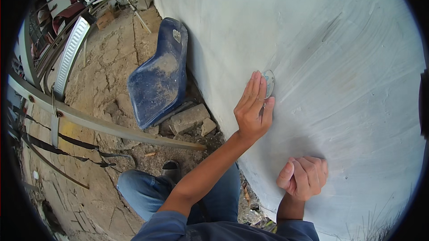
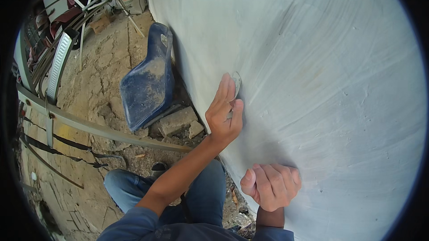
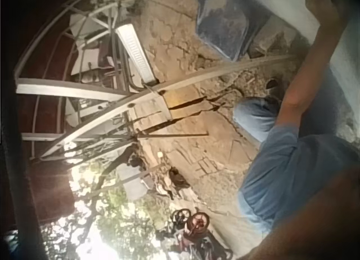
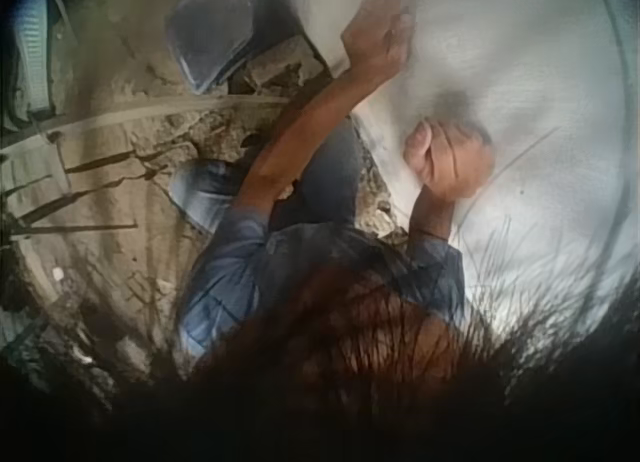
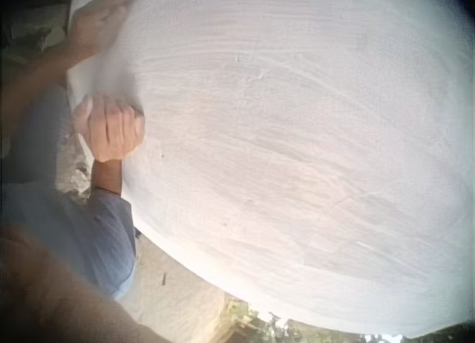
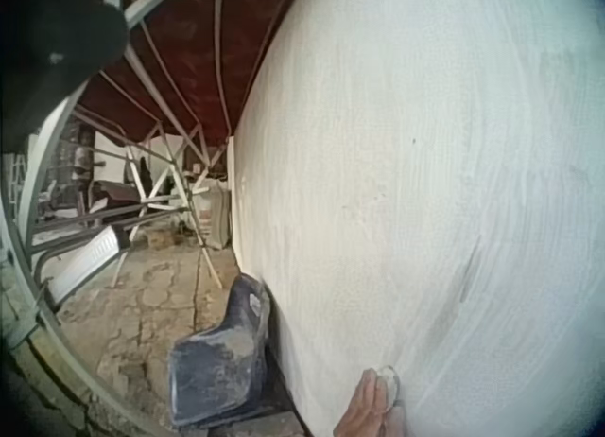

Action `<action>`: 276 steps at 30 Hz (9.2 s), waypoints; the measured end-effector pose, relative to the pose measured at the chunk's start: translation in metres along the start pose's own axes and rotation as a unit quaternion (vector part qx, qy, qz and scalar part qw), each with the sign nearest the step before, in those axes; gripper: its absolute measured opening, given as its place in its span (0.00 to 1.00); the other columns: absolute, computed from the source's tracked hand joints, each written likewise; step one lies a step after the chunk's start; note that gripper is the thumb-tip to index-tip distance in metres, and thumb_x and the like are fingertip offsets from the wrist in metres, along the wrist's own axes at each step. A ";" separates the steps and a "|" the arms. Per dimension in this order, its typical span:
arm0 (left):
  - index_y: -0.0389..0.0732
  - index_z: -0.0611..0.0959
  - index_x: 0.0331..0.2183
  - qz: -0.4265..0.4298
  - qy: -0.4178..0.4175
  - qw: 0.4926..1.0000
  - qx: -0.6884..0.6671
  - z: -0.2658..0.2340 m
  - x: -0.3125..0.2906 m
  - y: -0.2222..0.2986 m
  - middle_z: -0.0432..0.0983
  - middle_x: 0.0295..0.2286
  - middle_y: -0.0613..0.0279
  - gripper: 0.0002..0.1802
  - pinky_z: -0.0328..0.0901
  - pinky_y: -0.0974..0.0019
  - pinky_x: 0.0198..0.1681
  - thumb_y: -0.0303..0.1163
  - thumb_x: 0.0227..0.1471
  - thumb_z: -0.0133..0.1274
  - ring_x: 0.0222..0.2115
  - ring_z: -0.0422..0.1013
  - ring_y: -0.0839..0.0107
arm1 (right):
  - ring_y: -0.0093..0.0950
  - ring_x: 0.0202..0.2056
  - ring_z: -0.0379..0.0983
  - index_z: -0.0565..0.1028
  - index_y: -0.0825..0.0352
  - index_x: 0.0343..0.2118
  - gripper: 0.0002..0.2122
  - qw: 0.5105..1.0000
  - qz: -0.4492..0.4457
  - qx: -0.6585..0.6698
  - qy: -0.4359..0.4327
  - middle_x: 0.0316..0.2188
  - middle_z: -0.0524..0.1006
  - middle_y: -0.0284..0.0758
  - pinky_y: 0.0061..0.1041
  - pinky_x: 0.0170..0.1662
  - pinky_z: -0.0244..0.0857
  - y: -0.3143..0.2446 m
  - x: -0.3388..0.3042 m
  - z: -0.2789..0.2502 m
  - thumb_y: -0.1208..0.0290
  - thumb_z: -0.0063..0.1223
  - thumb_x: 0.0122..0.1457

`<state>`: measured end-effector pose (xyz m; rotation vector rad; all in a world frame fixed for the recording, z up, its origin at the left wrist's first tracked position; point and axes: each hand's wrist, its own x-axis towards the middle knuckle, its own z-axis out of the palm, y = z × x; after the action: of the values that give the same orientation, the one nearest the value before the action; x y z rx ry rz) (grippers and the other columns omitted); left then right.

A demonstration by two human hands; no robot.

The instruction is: The person sands the surfaces of a concrete pillar and wall using sandpaper, periodically folding the sandpaper and feeling the wall surface by hand.

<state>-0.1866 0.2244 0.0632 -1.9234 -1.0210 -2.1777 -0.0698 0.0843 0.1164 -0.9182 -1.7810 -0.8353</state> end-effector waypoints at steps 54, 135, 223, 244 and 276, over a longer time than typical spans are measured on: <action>0.32 0.83 0.30 -0.548 0.151 0.819 0.078 0.019 -0.117 -0.370 0.77 0.23 0.42 0.32 0.66 0.56 0.36 0.56 0.58 0.46 0.28 0.75 0.52 | 0.42 0.35 0.76 0.80 0.68 0.35 0.07 0.975 0.135 0.052 -0.170 0.33 0.78 0.40 0.37 0.40 0.71 -0.009 -0.022 -0.031 0.77 0.56 0.53; 0.34 0.81 0.26 -0.214 -0.387 0.823 -0.357 -0.085 -0.003 0.014 0.74 0.20 0.53 0.22 0.60 0.64 0.24 0.45 0.57 0.50 0.20 0.68 0.66 | 0.39 0.40 0.75 0.64 0.64 0.27 0.17 0.941 0.019 0.187 -0.282 0.38 0.76 0.35 0.32 0.33 0.68 -0.011 0.030 0.025 0.83 0.57 0.32; 0.37 0.80 0.23 -0.171 -0.389 0.896 -0.131 -0.114 0.033 0.015 0.73 0.15 0.53 0.31 0.65 0.58 0.24 0.58 0.32 0.68 0.18 0.72 0.54 | 0.51 0.43 0.73 0.72 0.68 0.47 0.33 0.944 0.081 0.285 -0.142 0.47 0.71 0.56 0.43 0.44 0.68 -0.016 0.029 0.026 0.49 0.69 0.41; 0.31 0.82 0.27 -0.242 -0.364 0.897 -0.072 -0.135 0.046 0.006 0.78 0.20 0.59 0.24 0.66 0.73 0.25 0.44 0.41 0.69 0.21 0.73 0.78 | 0.34 0.17 0.70 0.71 0.67 0.14 0.12 0.564 -0.122 0.810 0.102 0.16 0.75 0.40 0.32 0.24 0.70 -0.081 0.083 -0.041 0.79 0.49 0.54; 0.32 0.82 0.30 -0.247 -0.416 0.871 -0.082 -0.136 0.039 -0.008 0.79 0.21 0.57 0.24 0.67 0.72 0.26 0.43 0.41 0.69 0.22 0.74 0.76 | 0.22 0.13 0.63 0.68 0.61 0.07 0.26 0.701 0.003 0.701 0.130 0.08 0.69 0.30 0.34 0.40 0.69 -0.051 0.043 -0.012 0.60 0.49 0.64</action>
<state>-0.3164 0.1763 0.0950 -3.0852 -1.6158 -1.5893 -0.1209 0.0587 0.1527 0.2402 -1.5362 0.4998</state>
